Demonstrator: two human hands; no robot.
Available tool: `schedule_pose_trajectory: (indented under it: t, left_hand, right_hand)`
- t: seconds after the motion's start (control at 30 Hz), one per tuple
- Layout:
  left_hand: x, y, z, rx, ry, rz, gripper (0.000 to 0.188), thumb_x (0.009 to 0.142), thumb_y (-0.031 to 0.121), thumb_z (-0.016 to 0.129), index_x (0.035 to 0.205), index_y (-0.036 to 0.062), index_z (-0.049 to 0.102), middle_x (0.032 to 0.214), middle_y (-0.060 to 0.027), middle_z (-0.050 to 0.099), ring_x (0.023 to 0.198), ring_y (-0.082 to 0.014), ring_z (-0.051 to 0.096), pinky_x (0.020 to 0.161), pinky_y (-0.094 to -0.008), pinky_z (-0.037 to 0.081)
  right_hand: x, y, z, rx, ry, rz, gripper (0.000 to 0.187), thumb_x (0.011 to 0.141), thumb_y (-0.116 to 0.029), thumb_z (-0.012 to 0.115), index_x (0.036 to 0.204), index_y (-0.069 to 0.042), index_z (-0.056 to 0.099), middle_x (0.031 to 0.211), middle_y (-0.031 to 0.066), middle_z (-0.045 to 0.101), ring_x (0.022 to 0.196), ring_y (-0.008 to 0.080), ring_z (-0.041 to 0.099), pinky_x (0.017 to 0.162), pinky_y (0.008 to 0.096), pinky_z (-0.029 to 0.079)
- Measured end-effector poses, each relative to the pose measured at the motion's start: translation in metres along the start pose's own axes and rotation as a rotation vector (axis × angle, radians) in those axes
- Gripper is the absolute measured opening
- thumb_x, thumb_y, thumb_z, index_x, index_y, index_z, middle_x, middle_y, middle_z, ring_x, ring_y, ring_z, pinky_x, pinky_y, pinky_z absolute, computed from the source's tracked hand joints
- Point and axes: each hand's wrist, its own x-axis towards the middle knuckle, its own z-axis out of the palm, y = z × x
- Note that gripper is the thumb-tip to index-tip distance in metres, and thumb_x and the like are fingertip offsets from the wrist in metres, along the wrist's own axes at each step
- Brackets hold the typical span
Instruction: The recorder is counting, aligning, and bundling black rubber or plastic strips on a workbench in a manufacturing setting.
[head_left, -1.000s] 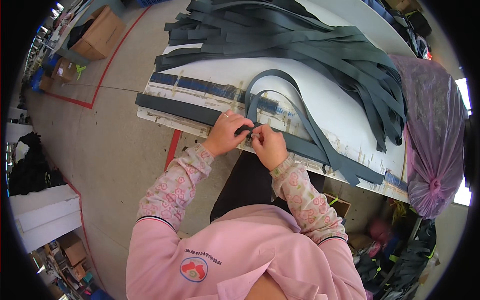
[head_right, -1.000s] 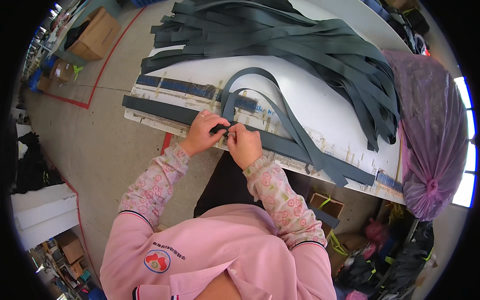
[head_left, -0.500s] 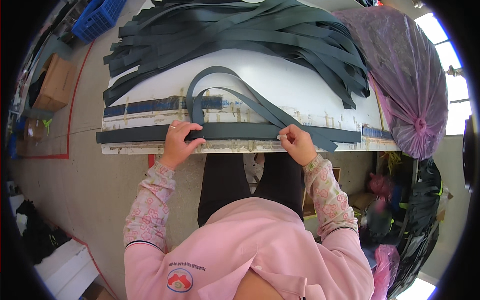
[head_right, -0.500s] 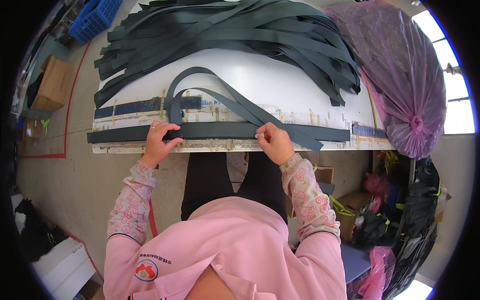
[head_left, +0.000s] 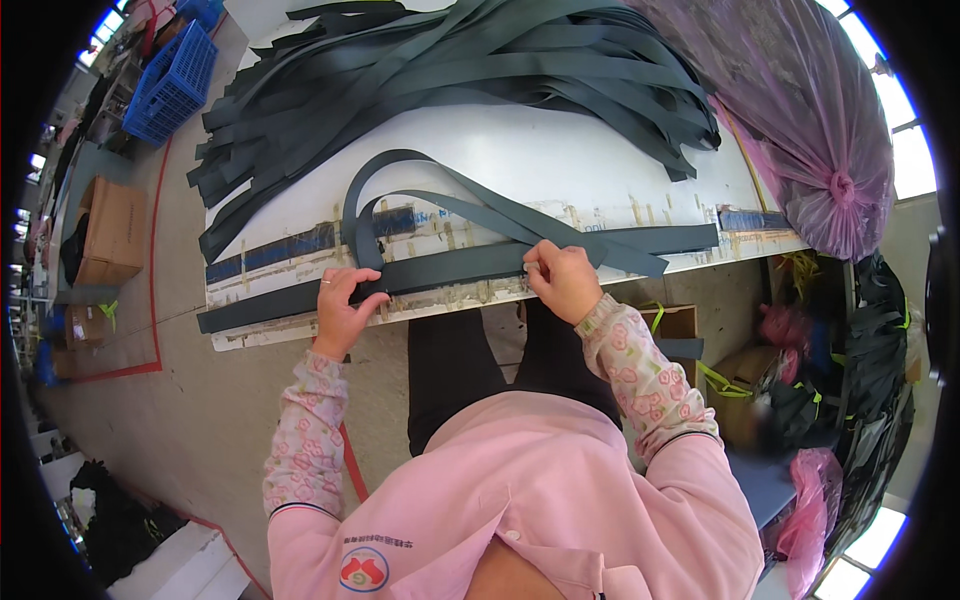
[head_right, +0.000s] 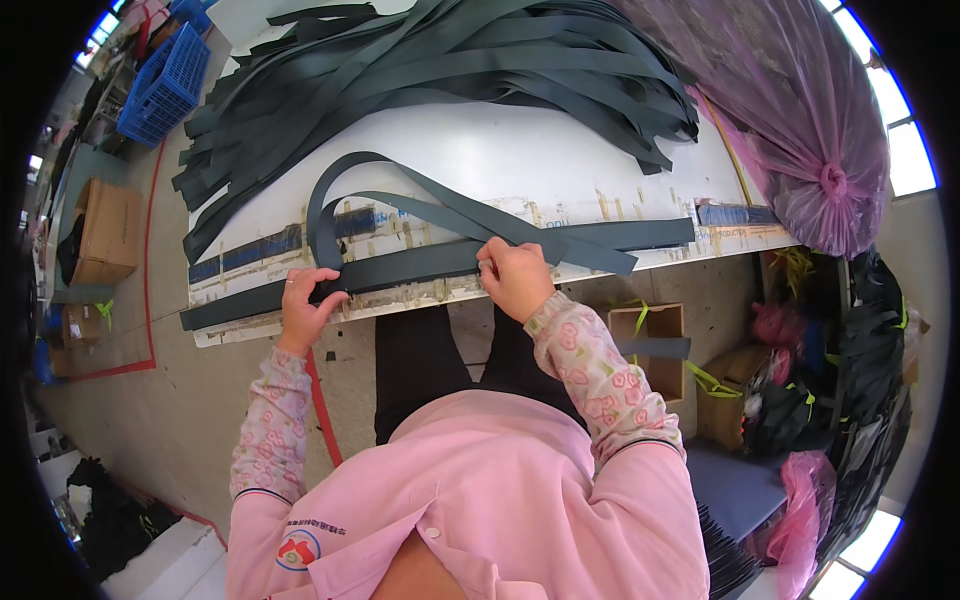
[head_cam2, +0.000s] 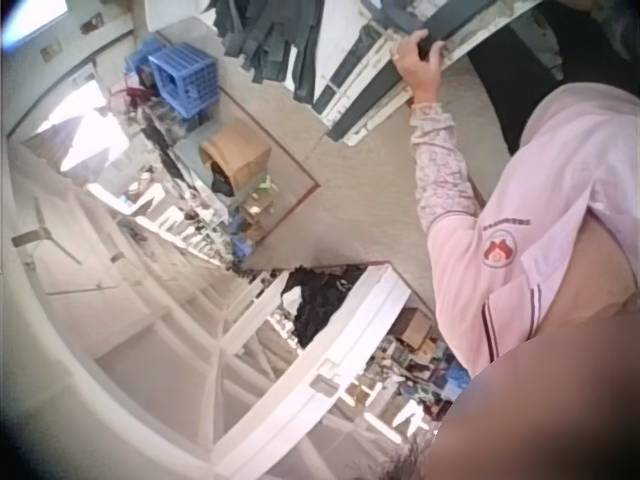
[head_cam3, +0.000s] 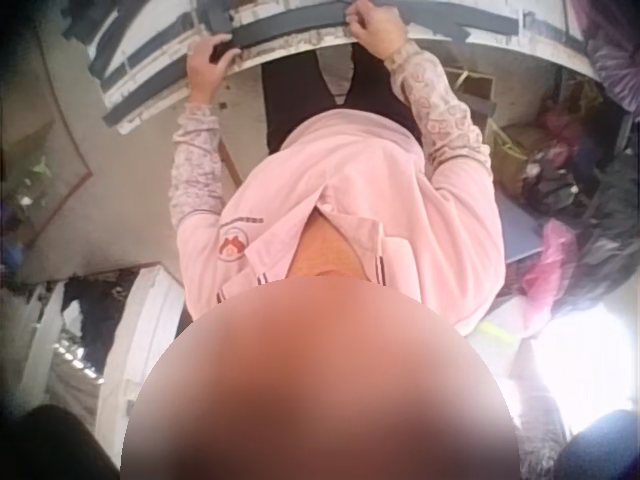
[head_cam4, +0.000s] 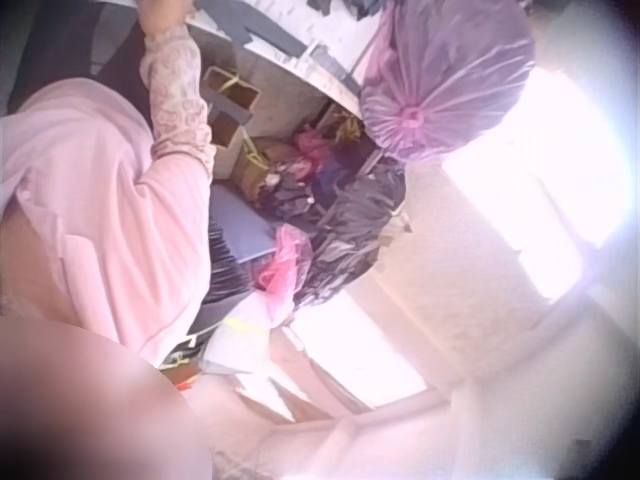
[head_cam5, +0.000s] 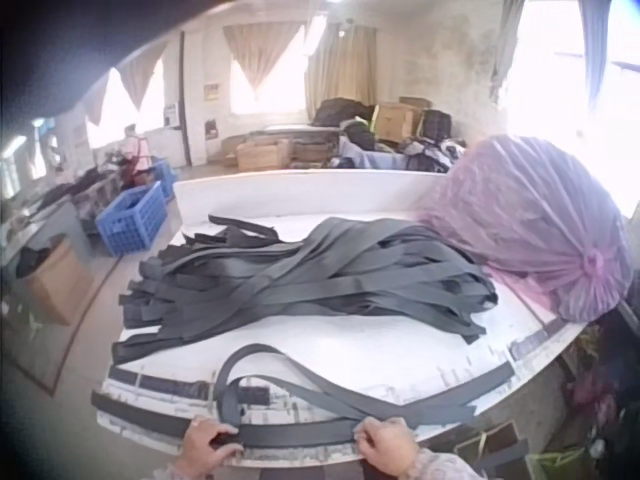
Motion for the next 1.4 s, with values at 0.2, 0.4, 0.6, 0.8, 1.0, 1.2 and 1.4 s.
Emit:
schedule_pose_trajectory:
  t: [0.2, 0.4, 0.6, 0.8, 1.0, 1.2, 1.4]
  left_hand:
    - [0.003, 0.002, 0.002, -0.007, 0.008, 0.023, 0.031, 0.070, 0.015, 0.084, 0.097, 0.0095, 0.070, 0.094, -0.0055, 0.069, 0.089, -0.0279, 0.057, 0.081, -0.0368, 0.046]
    - [0.000, -0.004, 0.000, -0.021, -0.003, 0.072, 0.022, 0.081, 0.009, 0.075, 0.102, 0.0063, 0.068, 0.093, -0.0093, 0.067, 0.089, -0.0282, 0.057, 0.081, -0.0367, 0.045]
    - [-0.012, -0.013, 0.011, -0.164, 0.161, -0.057, 0.035, 0.091, 0.006, 0.067, 0.125, 0.0056, 0.061, 0.093, -0.0077, 0.051, 0.084, -0.0202, 0.049, 0.079, -0.0309, 0.042]
    - [0.004, -0.001, 0.005, 0.000, 0.059, 0.066, 0.017, 0.087, 0.008, 0.065, 0.103, 0.0109, 0.071, 0.082, -0.0098, 0.061, 0.079, -0.0309, 0.055, 0.074, -0.0404, 0.042]
    - [0.002, -0.002, 0.008, -0.007, 0.055, 0.029, 0.025, 0.079, 0.013, 0.072, 0.104, 0.0147, 0.070, 0.086, -0.0046, 0.061, 0.084, -0.0286, 0.055, 0.078, -0.0389, 0.044]
    - [-0.007, -0.005, 0.001, -0.019, 0.068, -0.005, 0.027, 0.078, 0.012, 0.073, 0.104, 0.0157, 0.069, 0.089, -0.0029, 0.061, 0.085, -0.0271, 0.054, 0.078, -0.0381, 0.044]
    - [-0.006, -0.005, 0.004, -0.004, 0.089, 0.015, 0.028, 0.078, 0.012, 0.073, 0.104, 0.0161, 0.069, 0.087, -0.0023, 0.060, 0.085, -0.0271, 0.055, 0.078, -0.0384, 0.044]
  right_hand:
    - [0.001, -0.015, -0.022, 0.072, -0.025, 0.028, 0.009, 0.085, -0.011, 0.063, 0.092, -0.005, 0.064, 0.065, 0.0080, 0.064, 0.061, 0.0247, 0.063, 0.073, 0.0385, 0.049]
    - [-0.002, -0.052, 0.027, 0.435, -0.321, -0.053, 0.027, 0.086, -0.011, 0.063, 0.111, -0.002, 0.066, 0.068, 0.0059, 0.064, 0.063, 0.0131, 0.060, 0.061, 0.0316, 0.050]
    - [0.057, -0.083, 0.072, 0.181, -0.167, -0.275, 0.047, 0.083, -0.012, 0.063, 0.129, -0.004, 0.054, 0.068, 0.0116, 0.065, 0.065, 0.0240, 0.065, 0.063, 0.0362, 0.051]
    - [0.063, -0.096, 0.108, 0.358, -0.076, -0.207, 0.018, 0.084, -0.012, 0.063, 0.100, -0.005, 0.064, 0.068, 0.0146, 0.063, 0.062, 0.0285, 0.064, 0.060, 0.0412, 0.049]
    - [0.051, -0.098, 0.111, 0.276, -0.213, -0.132, 0.014, 0.084, -0.013, 0.066, 0.096, -0.004, 0.065, 0.065, 0.0137, 0.062, 0.060, 0.0282, 0.063, 0.059, 0.0396, 0.050]
    - [0.047, -0.112, 0.121, 0.144, -0.221, -0.155, 0.011, 0.085, -0.016, 0.067, 0.094, -0.010, 0.066, 0.064, 0.0052, 0.063, 0.059, 0.0268, 0.062, 0.071, 0.0394, 0.044]
    - [0.045, -0.113, 0.126, 0.084, -0.160, -0.179, 0.011, 0.085, -0.016, 0.067, 0.094, -0.011, 0.065, 0.064, 0.0024, 0.063, 0.059, 0.0246, 0.061, 0.074, 0.0377, 0.040]
